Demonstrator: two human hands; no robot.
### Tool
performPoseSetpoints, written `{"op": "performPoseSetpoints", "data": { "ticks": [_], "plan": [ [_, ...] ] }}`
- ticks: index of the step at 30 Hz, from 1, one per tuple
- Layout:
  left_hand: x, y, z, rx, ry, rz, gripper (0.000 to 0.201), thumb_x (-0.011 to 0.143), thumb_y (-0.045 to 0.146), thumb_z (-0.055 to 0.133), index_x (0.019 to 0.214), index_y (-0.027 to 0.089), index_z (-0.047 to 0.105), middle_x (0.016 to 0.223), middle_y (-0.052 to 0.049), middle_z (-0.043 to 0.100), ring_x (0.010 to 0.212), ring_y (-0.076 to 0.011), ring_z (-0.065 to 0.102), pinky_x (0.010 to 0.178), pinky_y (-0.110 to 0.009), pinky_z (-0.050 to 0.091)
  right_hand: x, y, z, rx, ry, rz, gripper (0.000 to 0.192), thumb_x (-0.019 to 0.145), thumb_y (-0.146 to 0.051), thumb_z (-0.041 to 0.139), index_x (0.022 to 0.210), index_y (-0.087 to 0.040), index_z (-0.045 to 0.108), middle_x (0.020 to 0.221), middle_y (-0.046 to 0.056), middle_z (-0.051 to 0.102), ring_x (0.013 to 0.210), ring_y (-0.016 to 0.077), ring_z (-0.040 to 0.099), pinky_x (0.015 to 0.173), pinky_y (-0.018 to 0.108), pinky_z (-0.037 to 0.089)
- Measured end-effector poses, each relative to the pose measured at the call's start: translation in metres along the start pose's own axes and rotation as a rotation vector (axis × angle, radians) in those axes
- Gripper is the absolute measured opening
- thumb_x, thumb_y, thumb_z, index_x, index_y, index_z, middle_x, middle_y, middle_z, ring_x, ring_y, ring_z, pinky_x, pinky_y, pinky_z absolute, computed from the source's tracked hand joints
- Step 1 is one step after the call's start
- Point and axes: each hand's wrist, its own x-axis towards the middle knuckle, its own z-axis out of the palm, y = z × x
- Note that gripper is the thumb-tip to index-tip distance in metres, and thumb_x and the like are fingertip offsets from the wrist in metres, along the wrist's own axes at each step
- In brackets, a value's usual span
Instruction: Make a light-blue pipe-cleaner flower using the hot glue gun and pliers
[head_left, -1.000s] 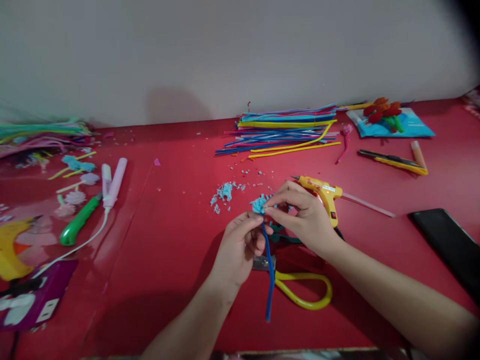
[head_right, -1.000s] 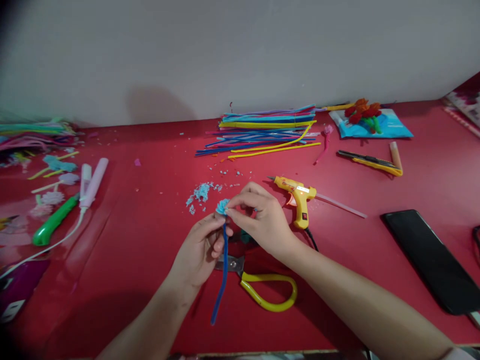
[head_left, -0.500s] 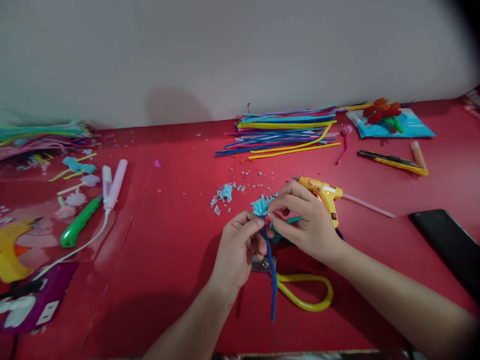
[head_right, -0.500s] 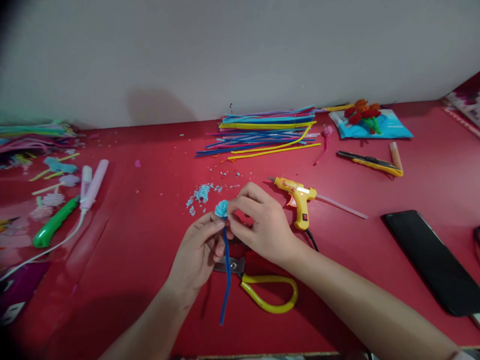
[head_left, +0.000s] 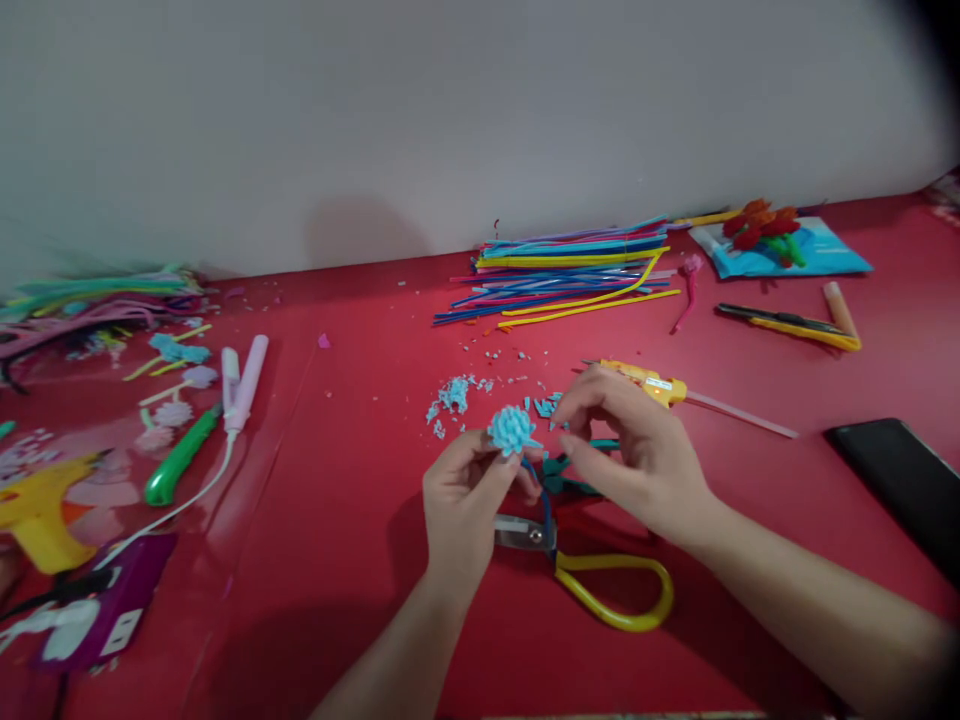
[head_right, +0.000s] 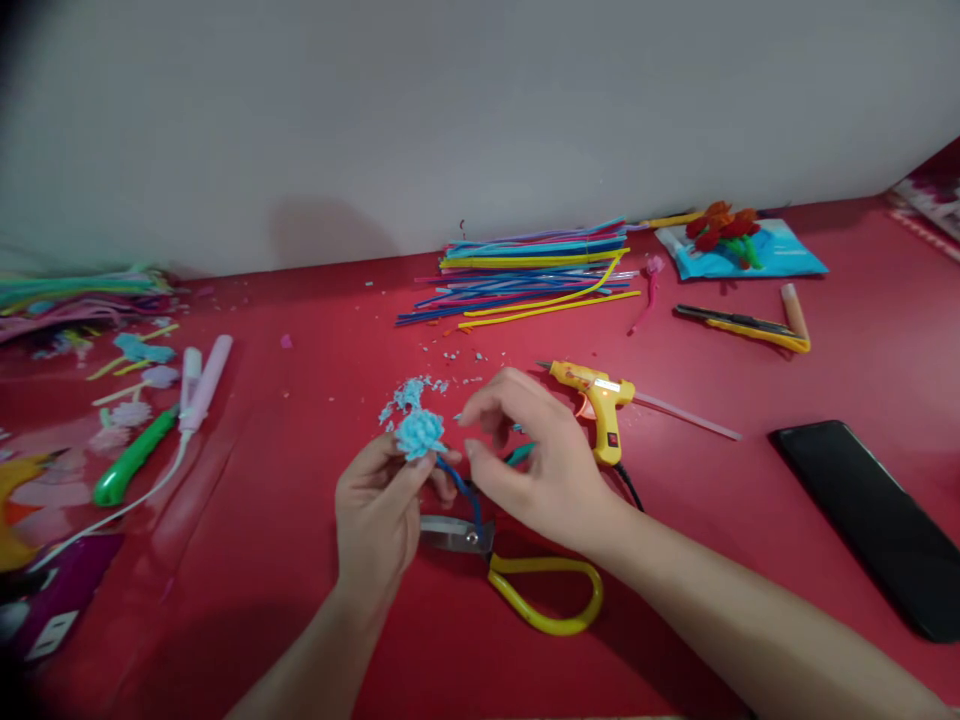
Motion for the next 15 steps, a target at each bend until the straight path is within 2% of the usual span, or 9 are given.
{"op": "performPoseSetpoints", "data": {
  "ticks": [3,5,8,15],
  "plan": [
    [-0.003,-0.001,-0.004,0.102,0.033,0.272,0.013,0.079,0.011,0.066,0.085,0.021,0.073,0.071,0.0,0.072,0.059,-0.0133,0.067,0.058,-0.024,0.057,0.001,-0.011,-0.003,0.233,-0.103,0.267,0.008,0.083,-0.02,0.06,0.076,-0.019,0.062,0.078,0.0,0.055,0.07,0.012,0.052,0.062,0.025,0.041],
    [-0.003,-0.001,-0.006,0.168,0.06,0.403,0.019,0.078,0.01,0.067,0.09,0.023,0.074,0.081,-0.001,0.075,0.067,-0.0149,0.07,0.062,-0.024,0.057,0.0,-0.018,-0.003,0.363,-0.205,0.362,0.009,0.082,-0.025,0.063,0.075,-0.019,0.065,0.08,0.0,0.057,0.071,0.0119,0.053,0.063,0.025,0.041],
    [-0.003,-0.002,-0.007,0.264,0.064,0.496,0.021,0.079,0.012,0.067,0.094,0.025,0.075,0.089,-0.002,0.076,0.076,-0.0172,0.071,0.067,-0.024,0.057,-0.002,-0.024,0.0,0.449,-0.241,0.415,0.004,0.078,-0.023,0.066,0.075,-0.019,0.066,0.082,0.0,0.057,0.073,0.0116,0.054,0.065,0.025,0.042],
    [-0.004,-0.006,-0.01,0.442,0.094,0.602,0.011,0.079,0.025,0.068,0.087,0.02,0.075,0.086,-0.006,0.075,0.075,-0.0203,0.07,0.068,-0.031,0.058,-0.006,-0.026,0.006,0.45,-0.164,0.42,0.003,0.073,-0.02,0.069,0.072,-0.019,0.067,0.079,0.0,0.057,0.071,0.0114,0.053,0.063,0.025,0.042]
  ]
}}
